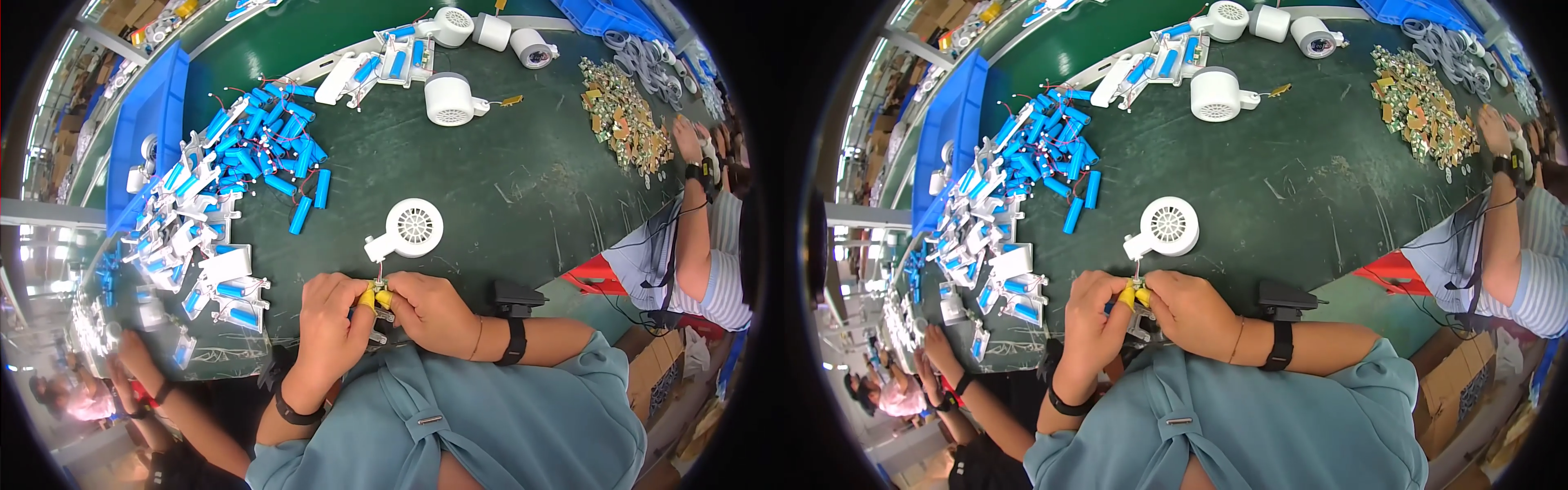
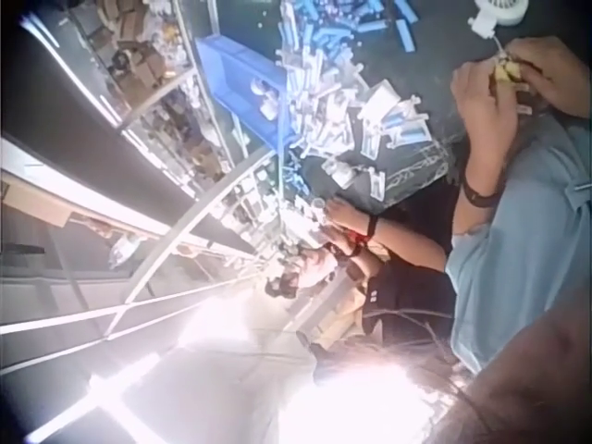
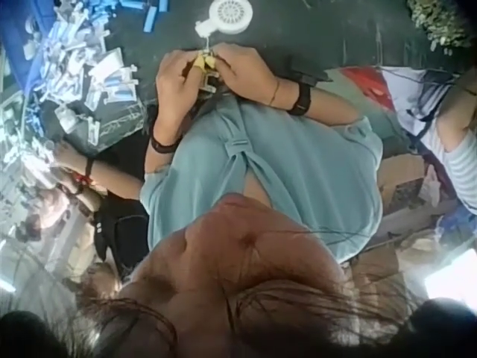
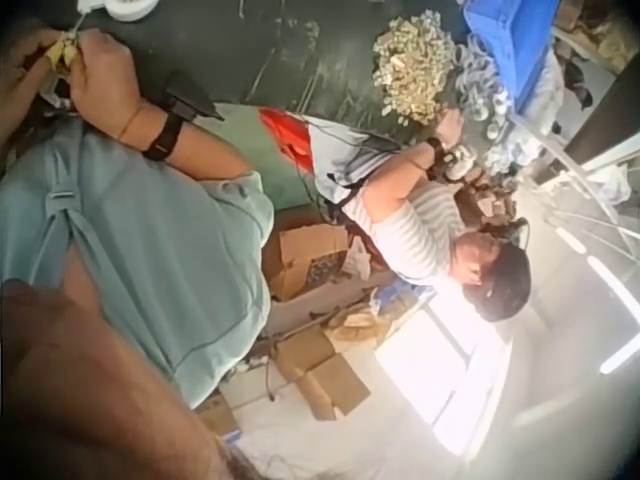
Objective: The person assembles electronic devices by hand, picking up a white plastic housing and a circuit board, then pressing the board into the housing. They then pick up a blue battery, connect its wires to the circuit board, and place the assembled unit onto the workbench before repeating the process.
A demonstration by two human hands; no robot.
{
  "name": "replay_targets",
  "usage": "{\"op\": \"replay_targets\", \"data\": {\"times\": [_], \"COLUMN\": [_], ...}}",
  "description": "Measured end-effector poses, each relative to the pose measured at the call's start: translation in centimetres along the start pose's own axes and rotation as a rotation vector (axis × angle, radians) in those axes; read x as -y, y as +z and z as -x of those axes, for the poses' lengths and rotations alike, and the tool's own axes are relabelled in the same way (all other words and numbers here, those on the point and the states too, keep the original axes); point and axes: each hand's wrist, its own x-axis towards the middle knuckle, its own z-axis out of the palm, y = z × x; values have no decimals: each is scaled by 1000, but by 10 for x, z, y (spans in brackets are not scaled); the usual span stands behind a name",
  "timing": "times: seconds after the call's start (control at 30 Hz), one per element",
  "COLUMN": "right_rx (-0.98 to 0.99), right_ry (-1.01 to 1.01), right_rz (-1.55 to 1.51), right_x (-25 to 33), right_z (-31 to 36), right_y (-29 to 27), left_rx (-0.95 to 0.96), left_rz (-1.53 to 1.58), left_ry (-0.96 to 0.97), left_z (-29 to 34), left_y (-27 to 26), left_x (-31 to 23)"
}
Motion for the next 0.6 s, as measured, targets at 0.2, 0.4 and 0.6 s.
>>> {"op": "replay_targets", "data": {"times": [0.2, 0.4, 0.6], "right_rx": [9, -25, -64], "right_ry": [19, -27, -33], "right_rz": [14, 141, 151], "right_x": [1, 1, 0], "right_z": [-1, 0, 1], "right_y": [2, 2, 3], "left_rx": [132, 62, 4], "left_rz": [-194, -148, 57], "left_ry": [129, 68, -48], "left_z": [-12, -7, 2], "left_y": [-10, -1, 7], "left_x": [-6, -13, -14]}}
